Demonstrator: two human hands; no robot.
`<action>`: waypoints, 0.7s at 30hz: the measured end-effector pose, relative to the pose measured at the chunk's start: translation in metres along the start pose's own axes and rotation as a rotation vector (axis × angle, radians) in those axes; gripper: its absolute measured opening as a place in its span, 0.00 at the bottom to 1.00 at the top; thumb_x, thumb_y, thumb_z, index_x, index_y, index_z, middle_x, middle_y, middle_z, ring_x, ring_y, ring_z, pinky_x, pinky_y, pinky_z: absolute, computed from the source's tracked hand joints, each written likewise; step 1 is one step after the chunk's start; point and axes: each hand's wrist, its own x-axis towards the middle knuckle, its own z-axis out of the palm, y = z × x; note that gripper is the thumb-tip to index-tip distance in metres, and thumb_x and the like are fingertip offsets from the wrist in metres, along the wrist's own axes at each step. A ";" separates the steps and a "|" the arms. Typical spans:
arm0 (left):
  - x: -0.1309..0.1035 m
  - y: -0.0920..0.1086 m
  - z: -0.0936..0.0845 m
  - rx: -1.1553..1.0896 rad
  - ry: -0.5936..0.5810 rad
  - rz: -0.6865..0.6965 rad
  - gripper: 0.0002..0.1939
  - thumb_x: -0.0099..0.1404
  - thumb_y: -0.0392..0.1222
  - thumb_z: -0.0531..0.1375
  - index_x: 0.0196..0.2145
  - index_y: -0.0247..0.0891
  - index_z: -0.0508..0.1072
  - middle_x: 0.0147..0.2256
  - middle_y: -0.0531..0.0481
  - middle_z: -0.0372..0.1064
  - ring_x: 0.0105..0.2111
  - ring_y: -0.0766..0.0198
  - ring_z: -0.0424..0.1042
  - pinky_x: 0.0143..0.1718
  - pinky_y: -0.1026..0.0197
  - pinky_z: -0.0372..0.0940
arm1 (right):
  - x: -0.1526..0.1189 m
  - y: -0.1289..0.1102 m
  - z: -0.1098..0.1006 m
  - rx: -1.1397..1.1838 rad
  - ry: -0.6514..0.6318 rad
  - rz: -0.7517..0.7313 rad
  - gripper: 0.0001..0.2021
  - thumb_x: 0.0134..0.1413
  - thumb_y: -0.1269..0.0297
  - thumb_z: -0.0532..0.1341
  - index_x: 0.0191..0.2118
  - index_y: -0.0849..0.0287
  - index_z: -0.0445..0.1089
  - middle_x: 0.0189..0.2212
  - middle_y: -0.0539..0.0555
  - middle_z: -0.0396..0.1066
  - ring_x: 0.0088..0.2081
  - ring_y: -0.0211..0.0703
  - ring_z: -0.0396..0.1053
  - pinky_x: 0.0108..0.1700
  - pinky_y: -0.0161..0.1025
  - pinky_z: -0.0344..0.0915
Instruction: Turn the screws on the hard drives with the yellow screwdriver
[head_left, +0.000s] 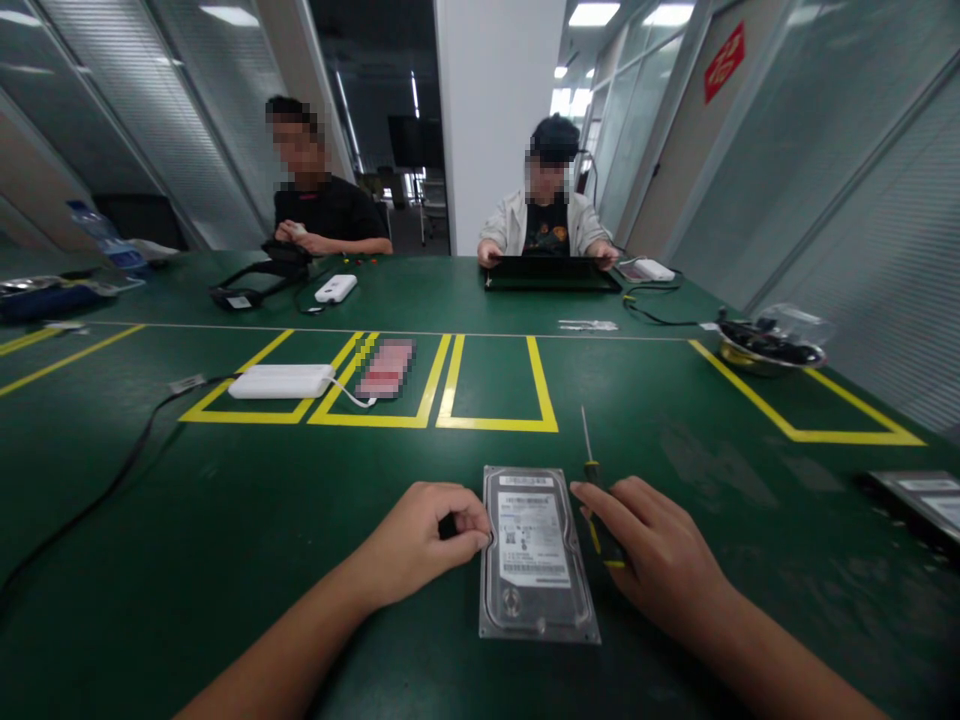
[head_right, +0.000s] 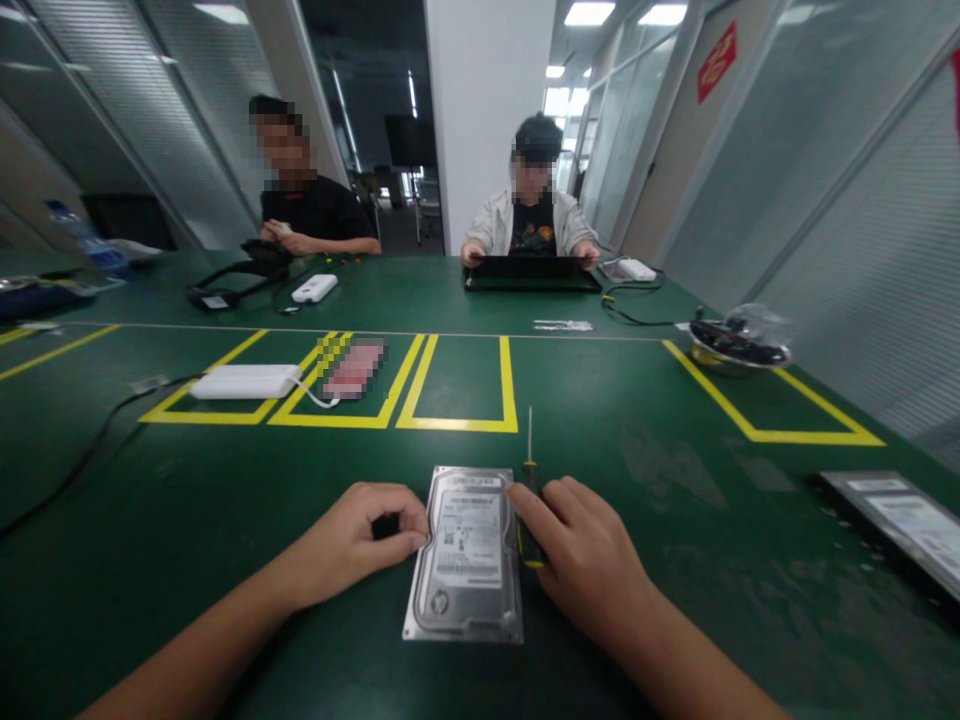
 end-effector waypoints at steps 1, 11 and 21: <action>0.000 -0.001 0.000 0.002 -0.005 0.009 0.04 0.61 0.32 0.62 0.32 0.37 0.76 0.29 0.55 0.71 0.30 0.67 0.69 0.34 0.65 0.62 | 0.000 0.000 0.000 0.000 -0.001 -0.001 0.21 0.52 0.78 0.55 0.53 0.65 0.63 0.31 0.56 0.62 0.30 0.43 0.58 0.30 0.37 0.60; 0.001 -0.003 -0.001 -0.001 -0.012 0.041 0.04 0.64 0.33 0.61 0.33 0.38 0.76 0.32 0.53 0.68 0.33 0.66 0.68 0.37 0.63 0.62 | -0.002 -0.002 -0.001 -0.004 0.005 -0.035 0.23 0.49 0.79 0.54 0.53 0.67 0.63 0.31 0.56 0.62 0.31 0.42 0.58 0.29 0.37 0.60; -0.001 -0.002 0.000 0.046 -0.023 0.052 0.04 0.66 0.35 0.59 0.35 0.38 0.75 0.33 0.52 0.68 0.33 0.65 0.68 0.37 0.62 0.61 | -0.009 -0.009 -0.003 0.107 0.007 0.009 0.21 0.56 0.76 0.55 0.57 0.65 0.63 0.33 0.57 0.64 0.32 0.42 0.61 0.30 0.38 0.65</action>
